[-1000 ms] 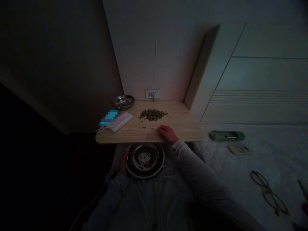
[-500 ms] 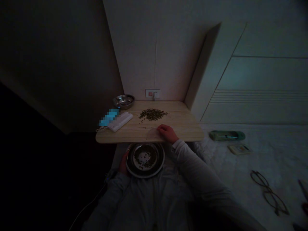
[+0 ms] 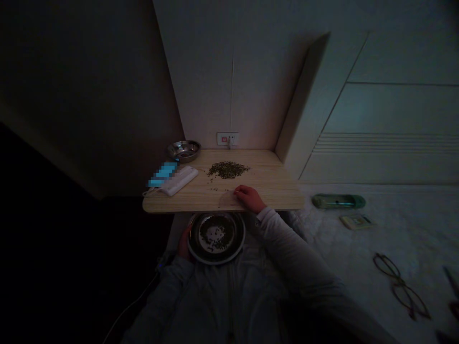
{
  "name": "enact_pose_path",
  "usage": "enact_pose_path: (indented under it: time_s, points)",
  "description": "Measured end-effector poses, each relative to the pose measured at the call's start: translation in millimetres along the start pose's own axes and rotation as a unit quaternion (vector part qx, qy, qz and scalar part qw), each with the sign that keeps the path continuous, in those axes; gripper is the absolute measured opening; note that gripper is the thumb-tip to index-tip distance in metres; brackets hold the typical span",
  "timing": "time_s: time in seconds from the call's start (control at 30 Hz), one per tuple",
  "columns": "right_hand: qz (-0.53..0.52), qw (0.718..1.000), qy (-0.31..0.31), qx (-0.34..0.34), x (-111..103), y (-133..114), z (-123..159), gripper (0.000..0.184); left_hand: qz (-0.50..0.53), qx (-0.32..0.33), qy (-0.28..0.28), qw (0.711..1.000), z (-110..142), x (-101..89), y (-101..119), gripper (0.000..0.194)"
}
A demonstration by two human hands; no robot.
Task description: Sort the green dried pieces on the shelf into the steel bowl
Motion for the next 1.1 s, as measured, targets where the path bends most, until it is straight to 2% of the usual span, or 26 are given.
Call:
enact_pose_path:
  time_s: [0.3, 0.6, 0.87, 0.97, 1.1]
  points:
    - [0.01, 1.0, 0.003, -0.005, -1.1, -3.2, 0.8, 0.017, 0.003, 0.0, -0.01, 1.0, 1.6, 1.1, -0.8, 0.026]
    - [0.003, 1.0, -0.005, -0.001, 0.2, -0.2, -0.1, 0.016, -0.011, 0.012, 0.012, 1.0, 3.9, 2.9, 2.0, 0.026]
    - [0.026, 1.0, -0.008, -0.011, 0.0, 0.7, -0.6, 0.017, -0.009, 0.022, -0.002, 1.0, 4.9, 5.5, 2.8, 0.027]
    - [0.016, 1.0, -0.015, -0.009, 0.5, 1.6, -0.9, 0.017, -0.01, 0.011, 0.011, 1.0, 5.3, 4.8, 2.4, 0.028]
    - [0.01, 1.0, -0.016, 0.0, 1.0, 2.2, -0.7, 0.018, 0.0, 0.005, -0.002, 1.0, 3.2, 2.2, 0.7, 0.029]
Point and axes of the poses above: each hand's wrist, its own z-axis away from the middle knuckle, its own x-axis out of the palm, y = z × x, the point moved 3 cm from there along -z, towards the middle knuckle, and after that the axes turned 2 degrees about y, right-handed, at the moved point
